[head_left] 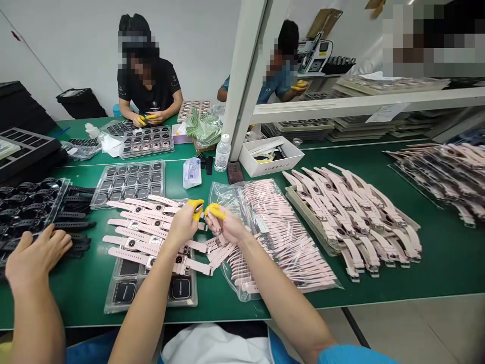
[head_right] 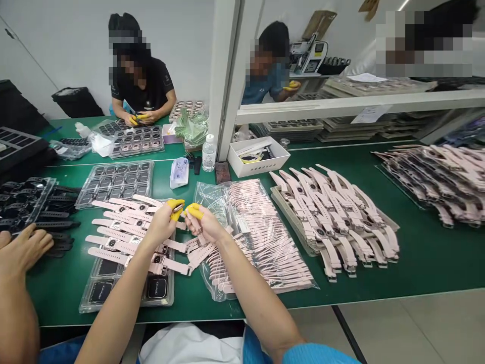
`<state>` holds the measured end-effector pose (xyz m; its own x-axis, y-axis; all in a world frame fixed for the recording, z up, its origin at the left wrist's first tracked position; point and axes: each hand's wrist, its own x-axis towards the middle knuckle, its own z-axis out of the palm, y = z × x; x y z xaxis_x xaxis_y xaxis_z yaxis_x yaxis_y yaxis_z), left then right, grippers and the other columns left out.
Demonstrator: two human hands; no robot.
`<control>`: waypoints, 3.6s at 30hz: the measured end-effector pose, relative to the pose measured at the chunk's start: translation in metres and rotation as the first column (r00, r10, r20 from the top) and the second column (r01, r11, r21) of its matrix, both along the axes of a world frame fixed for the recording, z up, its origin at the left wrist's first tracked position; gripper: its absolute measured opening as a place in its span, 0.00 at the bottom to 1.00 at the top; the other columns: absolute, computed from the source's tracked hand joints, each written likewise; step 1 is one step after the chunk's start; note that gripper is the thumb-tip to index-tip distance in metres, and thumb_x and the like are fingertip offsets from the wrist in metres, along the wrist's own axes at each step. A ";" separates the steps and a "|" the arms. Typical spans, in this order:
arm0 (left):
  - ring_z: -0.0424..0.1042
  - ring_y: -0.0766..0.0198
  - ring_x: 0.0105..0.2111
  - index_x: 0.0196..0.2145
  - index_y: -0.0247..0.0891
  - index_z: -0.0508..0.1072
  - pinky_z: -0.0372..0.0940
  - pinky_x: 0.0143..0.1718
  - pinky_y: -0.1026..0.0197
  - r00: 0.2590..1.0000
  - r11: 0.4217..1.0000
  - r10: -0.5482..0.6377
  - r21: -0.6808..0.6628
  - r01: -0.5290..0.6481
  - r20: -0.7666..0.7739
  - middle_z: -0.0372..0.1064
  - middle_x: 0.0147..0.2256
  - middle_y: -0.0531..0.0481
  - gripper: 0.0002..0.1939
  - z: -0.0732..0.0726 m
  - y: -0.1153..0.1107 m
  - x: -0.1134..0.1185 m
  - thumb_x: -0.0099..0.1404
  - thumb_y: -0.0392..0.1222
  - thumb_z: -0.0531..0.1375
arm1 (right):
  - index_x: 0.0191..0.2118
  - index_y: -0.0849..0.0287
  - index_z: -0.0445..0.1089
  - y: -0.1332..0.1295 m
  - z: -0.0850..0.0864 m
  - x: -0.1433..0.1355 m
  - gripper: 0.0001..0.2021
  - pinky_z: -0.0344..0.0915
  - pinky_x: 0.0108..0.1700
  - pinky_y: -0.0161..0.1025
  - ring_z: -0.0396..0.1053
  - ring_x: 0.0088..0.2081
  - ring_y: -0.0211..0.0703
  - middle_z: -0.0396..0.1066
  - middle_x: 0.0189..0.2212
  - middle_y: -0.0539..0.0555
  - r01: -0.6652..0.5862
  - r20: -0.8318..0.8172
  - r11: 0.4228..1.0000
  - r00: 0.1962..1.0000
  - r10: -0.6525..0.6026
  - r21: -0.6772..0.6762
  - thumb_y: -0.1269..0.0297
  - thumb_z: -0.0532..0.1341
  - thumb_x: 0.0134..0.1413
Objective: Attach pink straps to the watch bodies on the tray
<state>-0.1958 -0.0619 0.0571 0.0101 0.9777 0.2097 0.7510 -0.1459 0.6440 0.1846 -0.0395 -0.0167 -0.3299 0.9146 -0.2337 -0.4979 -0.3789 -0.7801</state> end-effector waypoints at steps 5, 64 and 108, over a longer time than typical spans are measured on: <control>0.78 0.45 0.51 0.48 0.50 0.78 0.77 0.47 0.43 0.976 0.978 -0.210 0.016 0.209 0.055 0.79 0.44 0.45 0.14 -0.025 0.010 0.122 0.64 0.48 0.64 | 0.34 0.56 0.65 -0.003 -0.006 -0.006 0.20 0.50 0.16 0.30 0.57 0.17 0.32 0.70 0.21 0.47 -0.054 0.041 0.997 0.998 0.051 0.063 0.46 0.71 0.55; 0.71 0.52 0.53 0.60 0.37 0.70 0.69 0.59 0.48 0.829 0.829 -0.559 -0.023 0.559 -0.015 0.70 0.50 0.40 0.20 -0.059 0.040 0.208 0.75 0.40 0.49 | 0.37 0.53 0.61 -0.011 -0.006 -0.010 0.24 0.45 0.17 0.28 0.48 0.15 0.29 0.61 0.16 0.40 0.222 -0.029 0.973 0.975 -0.221 0.067 0.48 0.75 0.50; 0.73 0.53 0.59 0.62 0.42 0.72 0.68 0.64 0.47 0.820 0.829 -0.557 0.033 0.558 0.130 0.72 0.59 0.42 0.29 -0.072 0.040 0.209 0.66 0.29 0.53 | 0.33 0.55 0.65 -0.021 0.006 -0.002 0.20 0.46 0.18 0.32 0.50 0.17 0.32 0.63 0.17 0.44 -0.063 0.100 0.997 0.993 0.058 0.050 0.48 0.73 0.51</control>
